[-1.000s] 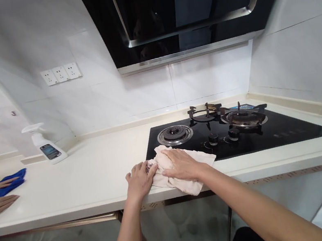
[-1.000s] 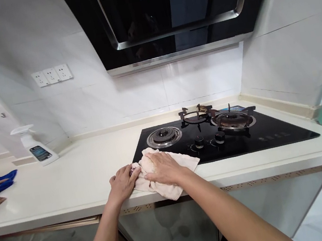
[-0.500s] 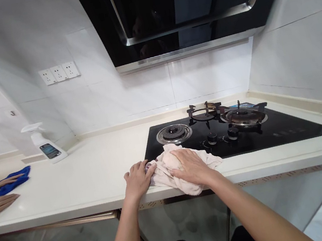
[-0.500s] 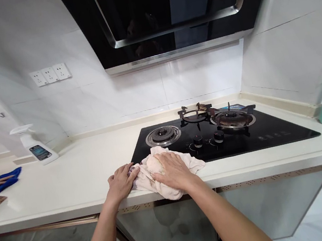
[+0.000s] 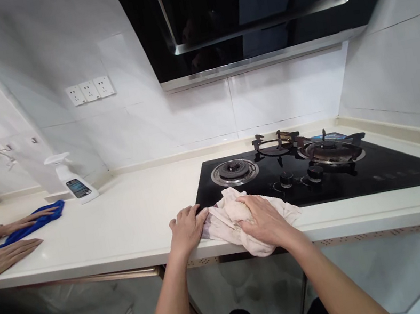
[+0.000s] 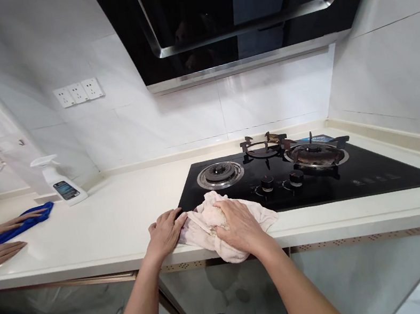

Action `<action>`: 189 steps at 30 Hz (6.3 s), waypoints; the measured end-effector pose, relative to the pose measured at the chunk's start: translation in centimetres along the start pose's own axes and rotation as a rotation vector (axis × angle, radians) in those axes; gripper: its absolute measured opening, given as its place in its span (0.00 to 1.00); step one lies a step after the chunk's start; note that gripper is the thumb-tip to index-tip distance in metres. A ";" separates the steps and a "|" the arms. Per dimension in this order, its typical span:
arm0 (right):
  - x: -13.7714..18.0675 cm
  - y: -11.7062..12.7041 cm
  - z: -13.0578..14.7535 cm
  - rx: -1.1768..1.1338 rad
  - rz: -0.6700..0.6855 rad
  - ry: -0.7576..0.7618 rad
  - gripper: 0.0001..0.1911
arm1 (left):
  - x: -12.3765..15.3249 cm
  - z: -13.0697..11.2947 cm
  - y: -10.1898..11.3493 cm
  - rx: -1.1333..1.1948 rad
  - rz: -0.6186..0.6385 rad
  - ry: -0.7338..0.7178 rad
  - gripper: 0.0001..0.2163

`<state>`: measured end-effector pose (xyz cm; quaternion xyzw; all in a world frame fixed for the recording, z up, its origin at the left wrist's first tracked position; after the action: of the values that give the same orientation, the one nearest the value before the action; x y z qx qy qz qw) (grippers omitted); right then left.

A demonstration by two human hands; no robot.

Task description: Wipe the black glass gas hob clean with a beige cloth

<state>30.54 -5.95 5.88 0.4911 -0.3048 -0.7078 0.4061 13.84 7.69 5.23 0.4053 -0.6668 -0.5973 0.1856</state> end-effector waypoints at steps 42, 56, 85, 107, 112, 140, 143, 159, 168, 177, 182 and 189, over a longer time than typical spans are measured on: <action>0.5 -0.3 -1.4 0.139 -0.026 -0.153 0.32 | 0.6 0.1 0.2 0.116 -0.075 0.031 0.24; -5.8 -3.4 3.9 0.213 0.136 -0.029 0.21 | 0.2 1.0 0.0 0.180 -0.080 0.048 0.22; -2.1 -0.7 0.9 0.235 0.036 -0.050 0.20 | 0.2 0.7 0.1 0.117 -0.068 0.044 0.22; 8.8 7.7 -18.7 0.602 -0.104 -0.559 0.35 | 0.3 0.5 -0.5 0.117 -0.150 0.014 0.23; 4.8 3.8 -10.0 0.592 -0.041 -0.425 0.28 | 0.5 0.4 -0.3 0.117 -0.152 0.022 0.22; 7.2 6.0 -14.3 0.381 -0.133 -0.230 0.30 | 0.3 1.4 -0.4 0.187 -0.122 0.043 0.18; 9.5 8.2 -19.7 0.436 -0.131 -0.393 0.30 | 0.3 1.4 -0.4 0.195 -0.117 0.042 0.19; 3.6 2.1 -2.7 0.413 -0.050 -0.225 0.24 | 0.3 1.0 -0.1 0.154 -0.124 0.046 0.20; 2.9 0.5 0.9 0.198 -0.093 -0.026 0.19 | 0.3 1.0 -0.2 0.144 -0.113 0.049 0.20; 3.0 1.1 -0.5 0.303 -0.127 -0.124 0.19 | 0.3 1.0 -0.5 0.155 -0.142 0.031 0.20; 0.1 -0.5 1.2 0.359 -0.032 -0.080 0.19 | 0.3 1.0 -0.6 0.170 -0.131 0.031 0.20; -5.0 -2.7 2.4 0.335 0.134 -0.074 0.20 | 0.2 1.2 -0.7 0.155 -0.122 0.037 0.20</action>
<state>28.49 -0.18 6.68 0.5041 -0.4654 -0.6359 0.3534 13.06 8.34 4.27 0.4692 -0.6815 -0.5465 0.1293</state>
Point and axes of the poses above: each hand's wrist, its own x-axis away from the middle knuckle, its own y-axis out of the back of the hand, z = x × y, the point moved 10 cm from there along -x, towards the middle knuckle, and after that the axes turned 12 degrees about x, right-handed, at the moved point
